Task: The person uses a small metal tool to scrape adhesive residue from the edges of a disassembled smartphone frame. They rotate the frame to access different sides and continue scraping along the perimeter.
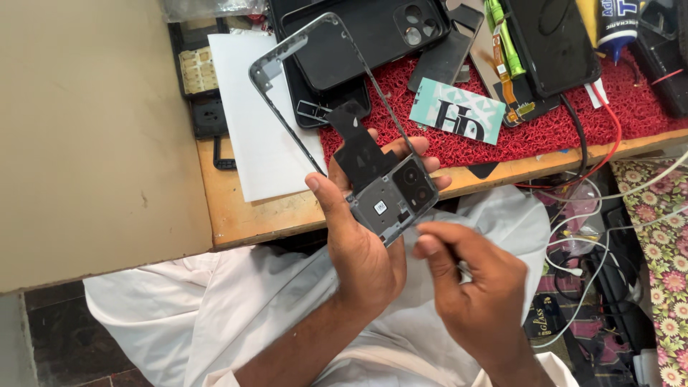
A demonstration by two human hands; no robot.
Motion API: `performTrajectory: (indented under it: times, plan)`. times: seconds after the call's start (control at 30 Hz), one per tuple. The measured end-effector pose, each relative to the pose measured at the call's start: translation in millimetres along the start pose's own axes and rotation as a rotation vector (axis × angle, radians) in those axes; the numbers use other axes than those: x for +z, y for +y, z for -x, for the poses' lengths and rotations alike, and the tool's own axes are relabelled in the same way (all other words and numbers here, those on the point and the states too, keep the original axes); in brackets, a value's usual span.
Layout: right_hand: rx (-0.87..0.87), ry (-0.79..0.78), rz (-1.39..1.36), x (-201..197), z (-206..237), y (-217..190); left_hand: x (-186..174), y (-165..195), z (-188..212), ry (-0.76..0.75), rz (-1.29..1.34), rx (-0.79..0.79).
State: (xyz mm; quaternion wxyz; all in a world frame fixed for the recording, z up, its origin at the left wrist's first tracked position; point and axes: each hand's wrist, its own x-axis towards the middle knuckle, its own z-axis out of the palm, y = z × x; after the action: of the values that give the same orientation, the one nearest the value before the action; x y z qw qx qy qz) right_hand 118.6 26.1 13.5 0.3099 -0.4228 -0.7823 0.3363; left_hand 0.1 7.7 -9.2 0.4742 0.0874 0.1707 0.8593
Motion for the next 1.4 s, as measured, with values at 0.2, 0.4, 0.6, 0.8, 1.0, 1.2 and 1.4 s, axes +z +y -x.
performTrajectory:
  times: [0.2, 0.4, 0.6, 0.8, 1.0, 1.2, 1.4]
  plan:
    - [-0.152, 0.08, 0.195, 3.7, -1.0, -1.1, 0.8, 0.1, 1.2, 0.014, -0.035, 0.009]
    - [-0.295, 0.061, 0.187, 3.8, -0.4, 1.3, 1.8, -2.8, 1.9, 0.045, -0.034, 0.001]
    - [-0.274, 0.07, 0.216, 3.6, 3.0, 4.7, 3.9, -4.7, 2.6, 0.046, -0.019, -0.008]
    - [-0.129, 0.022, 0.136, 4.5, 5.0, 7.6, 4.1, -3.2, 3.0, 0.052, 0.001, -0.034]
    - [-0.053, 0.027, 0.029, 6.0, 4.7, 2.6, 2.6, -4.5, 3.9, 0.002, 0.002, -0.046]
    - [-0.176, 0.056, 0.17, 4.0, 2.6, -5.4, 3.2, -6.5, 3.8, 0.041, 0.02, -0.027]
    - [-0.162, -0.004, 0.149, 4.1, 2.8, -3.6, 2.9, -3.2, 3.6, -0.007, -0.008, 0.004]
